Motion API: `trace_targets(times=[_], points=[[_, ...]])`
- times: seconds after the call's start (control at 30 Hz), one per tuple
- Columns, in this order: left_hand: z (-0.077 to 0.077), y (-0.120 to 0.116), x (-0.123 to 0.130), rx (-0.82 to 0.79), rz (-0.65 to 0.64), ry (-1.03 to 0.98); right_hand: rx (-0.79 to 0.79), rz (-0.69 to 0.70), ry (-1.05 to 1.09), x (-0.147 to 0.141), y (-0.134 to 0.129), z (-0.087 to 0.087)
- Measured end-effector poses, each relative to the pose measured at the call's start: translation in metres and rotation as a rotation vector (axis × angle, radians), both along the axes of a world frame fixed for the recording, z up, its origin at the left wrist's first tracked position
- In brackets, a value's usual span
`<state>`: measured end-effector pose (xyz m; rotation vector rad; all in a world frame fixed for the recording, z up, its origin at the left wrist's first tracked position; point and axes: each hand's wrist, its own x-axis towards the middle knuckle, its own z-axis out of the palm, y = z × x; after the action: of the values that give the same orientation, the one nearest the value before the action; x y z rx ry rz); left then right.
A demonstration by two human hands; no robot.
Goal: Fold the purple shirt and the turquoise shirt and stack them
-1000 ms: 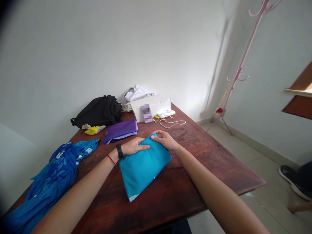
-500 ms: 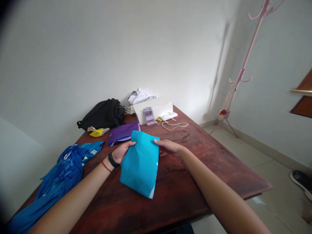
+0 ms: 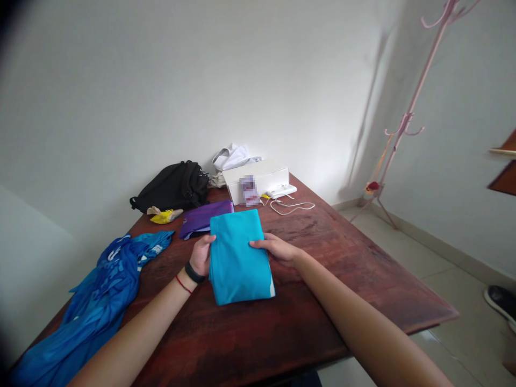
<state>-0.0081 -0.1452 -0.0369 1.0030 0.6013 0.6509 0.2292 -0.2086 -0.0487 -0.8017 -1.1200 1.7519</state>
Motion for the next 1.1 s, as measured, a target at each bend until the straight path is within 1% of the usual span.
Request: trace_targets(times=[0.07,0.1,0.17,0.3,0.37,0.43,0.5,0.57,0.6,0.7,0.77,0.83,0.9,0.93,1.0,1.1], points=[[-0.004,-0.003,0.002,-0.040,-0.049,-0.010,-0.004,-0.015,0.040,-0.001,-0.001,0.002],[-0.004,-0.004,0.003,-0.058,-0.068,-0.009,-0.013,-0.020,0.046,-0.001,-0.001,0.003],[0.002,-0.003,0.006,-0.088,-0.072,0.000,-0.029,-0.031,0.049,-0.002,-0.001,0.004],[0.017,0.008,0.012,-0.145,-0.016,0.046,-0.051,-0.056,0.042,-0.006,-0.001,0.002],[0.021,0.015,0.012,-0.131,0.022,0.067,-0.050,-0.053,0.022,-0.006,-0.001,0.002],[0.023,0.022,0.009,-0.080,0.107,0.050,-0.031,-0.012,-0.018,-0.006,-0.002,0.002],[0.026,0.030,0.004,-0.035,0.198,0.014,-0.018,0.071,-0.079,-0.006,-0.003,0.002],[0.033,0.039,-0.006,-0.037,0.235,-0.009,-0.029,0.135,-0.154,-0.007,-0.003,0.002],[0.037,0.044,-0.011,-0.054,0.234,-0.014,-0.037,0.138,-0.199,-0.009,-0.003,0.000],[0.053,0.054,-0.029,-0.105,0.231,-0.036,-0.029,0.077,-0.284,-0.020,-0.003,-0.006],[0.061,0.057,-0.038,-0.099,0.230,-0.065,-0.023,0.061,-0.240,-0.028,-0.003,-0.011],[0.067,0.058,-0.044,-0.058,0.232,-0.106,-0.034,0.027,-0.134,-0.033,-0.002,-0.016],[0.067,0.059,-0.050,-0.012,0.240,-0.165,-0.044,-0.064,-0.031,-0.035,0.000,-0.019],[0.064,0.061,-0.052,-0.006,0.242,-0.200,-0.041,-0.117,0.012,-0.034,0.002,-0.019],[0.054,0.064,-0.057,-0.048,0.232,-0.248,-0.031,-0.205,0.073,-0.030,0.009,-0.016],[0.035,0.073,-0.061,-0.160,0.248,-0.221,-0.038,-0.300,0.105,-0.023,0.022,-0.006]])
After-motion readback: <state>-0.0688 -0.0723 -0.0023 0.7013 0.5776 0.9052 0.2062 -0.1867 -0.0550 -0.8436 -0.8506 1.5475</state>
